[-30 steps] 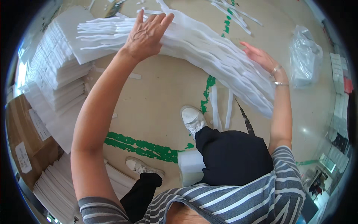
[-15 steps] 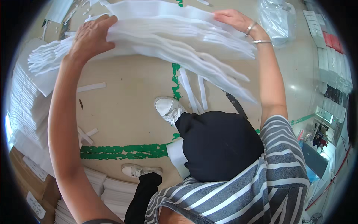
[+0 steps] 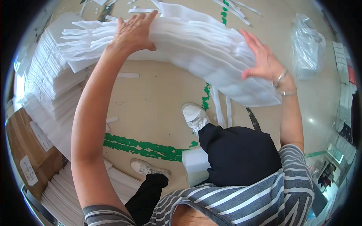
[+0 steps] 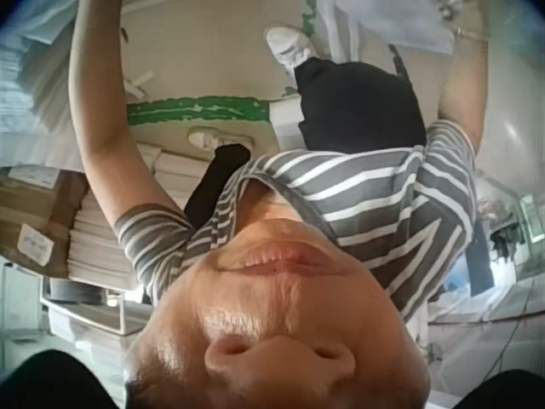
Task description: The recorder is sorting, stacking, and organizing pre-cut white foam packaging materials in an industrial storage area.
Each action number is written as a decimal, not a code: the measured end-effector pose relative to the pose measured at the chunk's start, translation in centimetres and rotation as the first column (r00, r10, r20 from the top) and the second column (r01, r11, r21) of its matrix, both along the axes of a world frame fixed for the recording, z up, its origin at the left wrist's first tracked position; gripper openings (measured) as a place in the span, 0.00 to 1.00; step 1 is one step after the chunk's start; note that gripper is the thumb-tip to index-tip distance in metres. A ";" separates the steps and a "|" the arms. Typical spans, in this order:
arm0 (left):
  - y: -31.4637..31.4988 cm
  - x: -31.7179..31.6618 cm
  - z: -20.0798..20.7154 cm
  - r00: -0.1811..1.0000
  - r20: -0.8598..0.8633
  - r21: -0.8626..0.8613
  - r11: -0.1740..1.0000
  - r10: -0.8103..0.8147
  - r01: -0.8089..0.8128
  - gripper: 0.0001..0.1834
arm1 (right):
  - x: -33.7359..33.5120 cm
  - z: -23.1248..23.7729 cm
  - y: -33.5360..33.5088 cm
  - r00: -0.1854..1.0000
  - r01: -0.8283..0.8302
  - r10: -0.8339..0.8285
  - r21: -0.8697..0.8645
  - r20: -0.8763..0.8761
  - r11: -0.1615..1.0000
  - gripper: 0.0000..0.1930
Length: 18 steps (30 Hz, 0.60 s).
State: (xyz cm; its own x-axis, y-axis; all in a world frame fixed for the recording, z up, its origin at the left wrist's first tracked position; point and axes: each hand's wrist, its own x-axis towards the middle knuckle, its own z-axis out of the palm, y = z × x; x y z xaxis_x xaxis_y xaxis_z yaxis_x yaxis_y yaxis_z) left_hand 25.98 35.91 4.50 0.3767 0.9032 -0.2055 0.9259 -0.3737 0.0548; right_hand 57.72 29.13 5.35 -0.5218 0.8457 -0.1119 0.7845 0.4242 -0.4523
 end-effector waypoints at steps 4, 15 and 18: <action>-0.2 -0.8 0.0 0.999 0.031 -0.057 0.998 -0.035 0.037 0.47 | -2.1 -0.9 -2.2 0.952 0.097 -0.136 0.154 0.274 0.983 0.56; -1.7 1.6 -2.2 0.900 0.419 0.036 0.992 -0.123 0.119 0.30 | -3.2 -3.4 -1.4 0.958 0.156 -0.233 0.375 0.170 0.914 0.57; -1.3 3.5 -2.8 0.916 0.384 0.074 0.993 -0.117 0.096 0.24 | -3.0 -3.6 -0.8 0.970 0.212 -0.237 0.292 0.052 0.933 0.56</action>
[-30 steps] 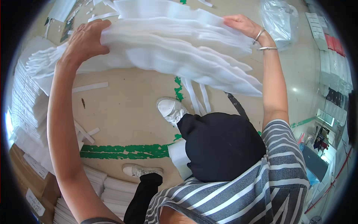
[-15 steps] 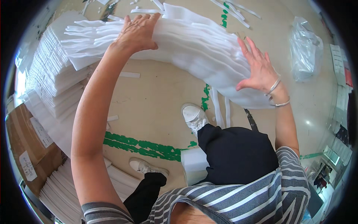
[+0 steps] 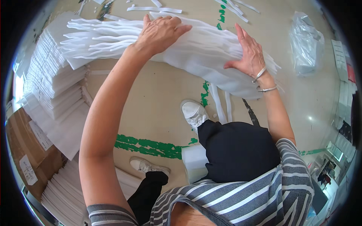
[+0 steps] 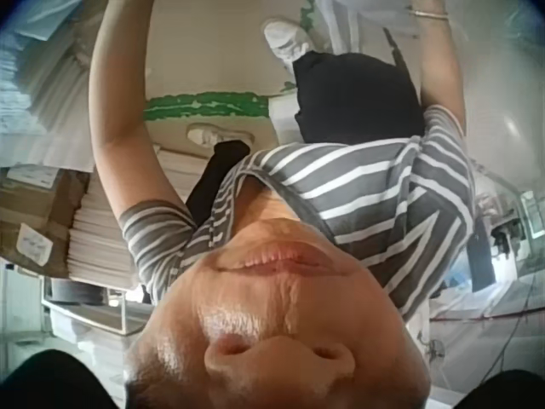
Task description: The recorder is sorting, stacking, and organizing pre-cut white foam packaging materials in an industrial storage area.
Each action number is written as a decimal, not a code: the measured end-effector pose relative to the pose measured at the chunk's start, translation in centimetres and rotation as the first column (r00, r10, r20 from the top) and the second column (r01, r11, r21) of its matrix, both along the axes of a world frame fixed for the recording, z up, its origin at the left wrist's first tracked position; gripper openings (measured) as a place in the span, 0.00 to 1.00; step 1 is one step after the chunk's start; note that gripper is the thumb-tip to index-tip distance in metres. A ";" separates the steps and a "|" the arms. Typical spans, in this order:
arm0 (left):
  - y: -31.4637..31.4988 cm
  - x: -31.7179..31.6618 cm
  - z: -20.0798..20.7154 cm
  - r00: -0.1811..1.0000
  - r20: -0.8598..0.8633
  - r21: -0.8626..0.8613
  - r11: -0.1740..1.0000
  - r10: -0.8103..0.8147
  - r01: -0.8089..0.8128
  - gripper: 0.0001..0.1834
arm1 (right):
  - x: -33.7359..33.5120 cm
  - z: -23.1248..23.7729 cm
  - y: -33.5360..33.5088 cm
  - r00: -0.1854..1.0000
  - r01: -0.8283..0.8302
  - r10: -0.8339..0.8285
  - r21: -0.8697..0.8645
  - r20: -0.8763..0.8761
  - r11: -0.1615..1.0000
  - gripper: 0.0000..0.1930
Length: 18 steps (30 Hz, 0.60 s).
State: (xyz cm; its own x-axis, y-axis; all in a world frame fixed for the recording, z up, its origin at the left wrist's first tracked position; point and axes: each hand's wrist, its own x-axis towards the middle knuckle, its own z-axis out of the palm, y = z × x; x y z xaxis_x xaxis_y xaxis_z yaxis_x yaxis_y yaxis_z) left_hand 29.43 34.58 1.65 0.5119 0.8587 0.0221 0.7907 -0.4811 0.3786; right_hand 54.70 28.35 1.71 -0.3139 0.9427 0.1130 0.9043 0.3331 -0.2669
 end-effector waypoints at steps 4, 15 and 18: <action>-0.1 3.1 0.1 0.997 -0.072 -0.077 0.997 0.008 -0.013 0.17 | 0.5 -0.8 0.2 0.996 0.035 -0.027 0.093 -0.088 0.995 0.54; 1.3 5.2 -0.3 0.996 0.071 -0.222 0.974 0.061 -0.043 0.11 | 3.2 -1.0 1.8 0.882 0.155 -0.107 0.068 -0.458 0.986 0.20; 0.5 5.3 -2.0 0.965 0.223 0.095 0.988 -0.136 0.118 0.09 | 2.3 -1.2 1.8 0.914 0.194 -0.186 -0.014 -0.361 0.981 0.18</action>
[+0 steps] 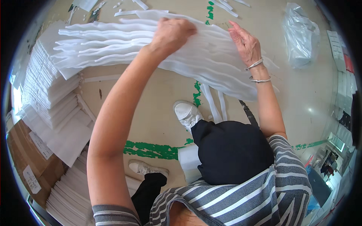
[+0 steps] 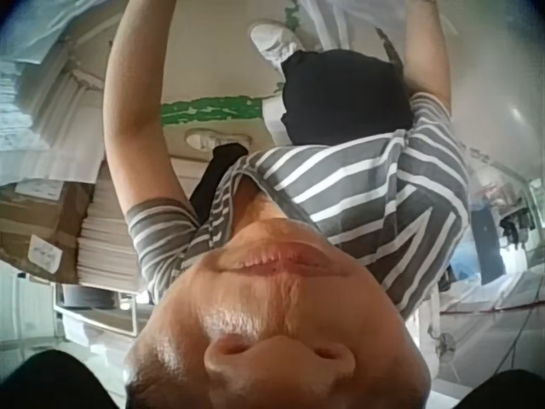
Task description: The recorder is sorting, stacking, and organizing pre-cut white foam packaging materials in an industrial storage area.
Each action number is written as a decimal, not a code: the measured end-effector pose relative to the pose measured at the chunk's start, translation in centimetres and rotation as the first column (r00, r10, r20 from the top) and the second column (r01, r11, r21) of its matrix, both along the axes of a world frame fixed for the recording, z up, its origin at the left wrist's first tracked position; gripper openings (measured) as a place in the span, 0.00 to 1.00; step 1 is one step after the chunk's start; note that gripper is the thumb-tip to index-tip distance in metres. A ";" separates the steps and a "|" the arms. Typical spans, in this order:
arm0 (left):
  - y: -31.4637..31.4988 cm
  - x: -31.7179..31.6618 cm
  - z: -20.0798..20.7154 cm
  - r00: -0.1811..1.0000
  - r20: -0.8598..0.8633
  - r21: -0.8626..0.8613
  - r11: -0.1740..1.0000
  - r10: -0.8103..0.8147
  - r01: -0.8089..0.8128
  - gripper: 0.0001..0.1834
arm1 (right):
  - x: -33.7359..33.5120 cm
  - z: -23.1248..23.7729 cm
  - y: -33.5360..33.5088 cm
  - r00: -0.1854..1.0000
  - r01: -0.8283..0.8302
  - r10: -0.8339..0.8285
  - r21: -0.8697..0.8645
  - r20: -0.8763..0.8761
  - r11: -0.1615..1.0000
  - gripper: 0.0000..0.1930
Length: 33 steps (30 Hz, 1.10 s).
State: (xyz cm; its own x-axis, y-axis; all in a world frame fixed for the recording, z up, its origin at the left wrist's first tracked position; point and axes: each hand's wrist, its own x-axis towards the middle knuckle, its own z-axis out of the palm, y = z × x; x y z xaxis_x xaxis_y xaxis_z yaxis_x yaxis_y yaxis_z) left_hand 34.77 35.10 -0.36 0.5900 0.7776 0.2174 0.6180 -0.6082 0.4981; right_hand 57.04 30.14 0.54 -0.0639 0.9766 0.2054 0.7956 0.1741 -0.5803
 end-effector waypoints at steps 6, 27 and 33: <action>-2.3 2.8 1.6 0.961 0.273 0.112 0.994 -0.049 0.019 0.21 | 1.0 -1.1 1.2 0.978 -0.120 0.087 0.174 0.190 0.977 0.14; 2.0 -11.3 2.0 0.917 -0.376 0.252 0.967 0.137 -0.041 0.46 | 1.2 2.6 0.3 0.941 -0.272 0.310 -0.243 0.134 0.931 0.19; 2.1 -11.3 1.9 0.906 -0.373 0.112 0.979 0.200 -0.170 0.30 | -4.2 3.8 -2.4 0.898 -0.287 0.335 -0.198 0.285 0.937 0.43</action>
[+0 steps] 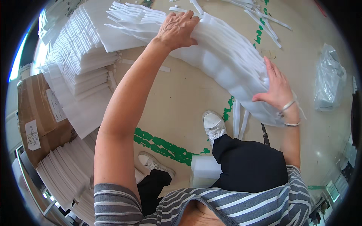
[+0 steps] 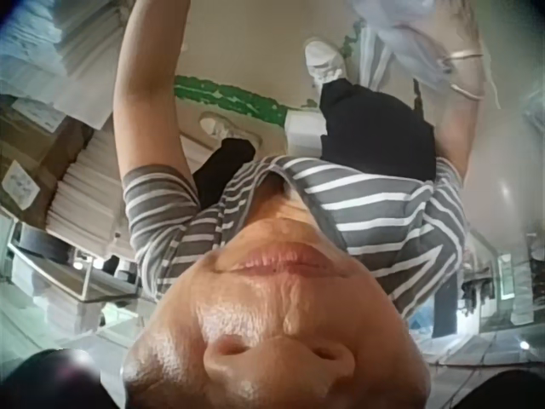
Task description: The recorder is sorting, stacking, and organizing pre-cut white foam packaging materials in an industrial storage area.
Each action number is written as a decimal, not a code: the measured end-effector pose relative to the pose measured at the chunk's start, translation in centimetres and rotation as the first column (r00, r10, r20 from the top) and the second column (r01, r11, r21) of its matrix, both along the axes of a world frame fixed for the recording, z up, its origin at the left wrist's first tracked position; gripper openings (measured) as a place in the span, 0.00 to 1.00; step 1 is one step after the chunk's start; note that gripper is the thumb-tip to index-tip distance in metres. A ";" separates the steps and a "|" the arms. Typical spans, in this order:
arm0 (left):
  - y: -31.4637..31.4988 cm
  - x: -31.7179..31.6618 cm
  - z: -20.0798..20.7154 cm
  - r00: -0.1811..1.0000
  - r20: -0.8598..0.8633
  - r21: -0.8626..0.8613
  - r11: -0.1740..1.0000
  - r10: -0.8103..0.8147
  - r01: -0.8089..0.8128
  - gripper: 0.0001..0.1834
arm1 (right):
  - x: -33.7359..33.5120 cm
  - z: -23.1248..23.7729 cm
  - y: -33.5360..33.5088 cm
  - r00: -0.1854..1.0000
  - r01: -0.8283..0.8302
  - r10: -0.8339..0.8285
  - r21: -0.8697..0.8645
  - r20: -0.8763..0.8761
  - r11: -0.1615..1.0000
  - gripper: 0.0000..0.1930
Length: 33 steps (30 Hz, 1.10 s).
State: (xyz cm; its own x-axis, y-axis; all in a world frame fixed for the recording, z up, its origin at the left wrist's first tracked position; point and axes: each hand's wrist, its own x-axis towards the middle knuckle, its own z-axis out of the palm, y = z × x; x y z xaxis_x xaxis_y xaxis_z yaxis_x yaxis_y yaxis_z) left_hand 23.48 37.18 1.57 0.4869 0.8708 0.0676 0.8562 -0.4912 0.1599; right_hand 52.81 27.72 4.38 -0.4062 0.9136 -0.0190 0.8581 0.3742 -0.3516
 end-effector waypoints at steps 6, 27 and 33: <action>0.5 -3.1 1.2 0.977 -0.202 0.102 0.990 -0.074 0.096 0.33 | 0.8 -2.3 -0.4 0.968 0.219 -0.225 0.063 0.106 0.974 0.51; -0.7 -3.3 4.3 0.907 -0.062 0.226 0.879 -0.417 0.420 0.27 | 9.6 -2.7 1.1 0.798 0.602 -0.597 -0.150 0.080 0.784 0.34; -6.8 -3.9 6.1 0.809 -0.188 0.202 0.784 -0.557 0.587 0.13 | 10.0 -4.2 1.4 0.717 0.682 -0.650 -0.060 0.251 0.729 0.40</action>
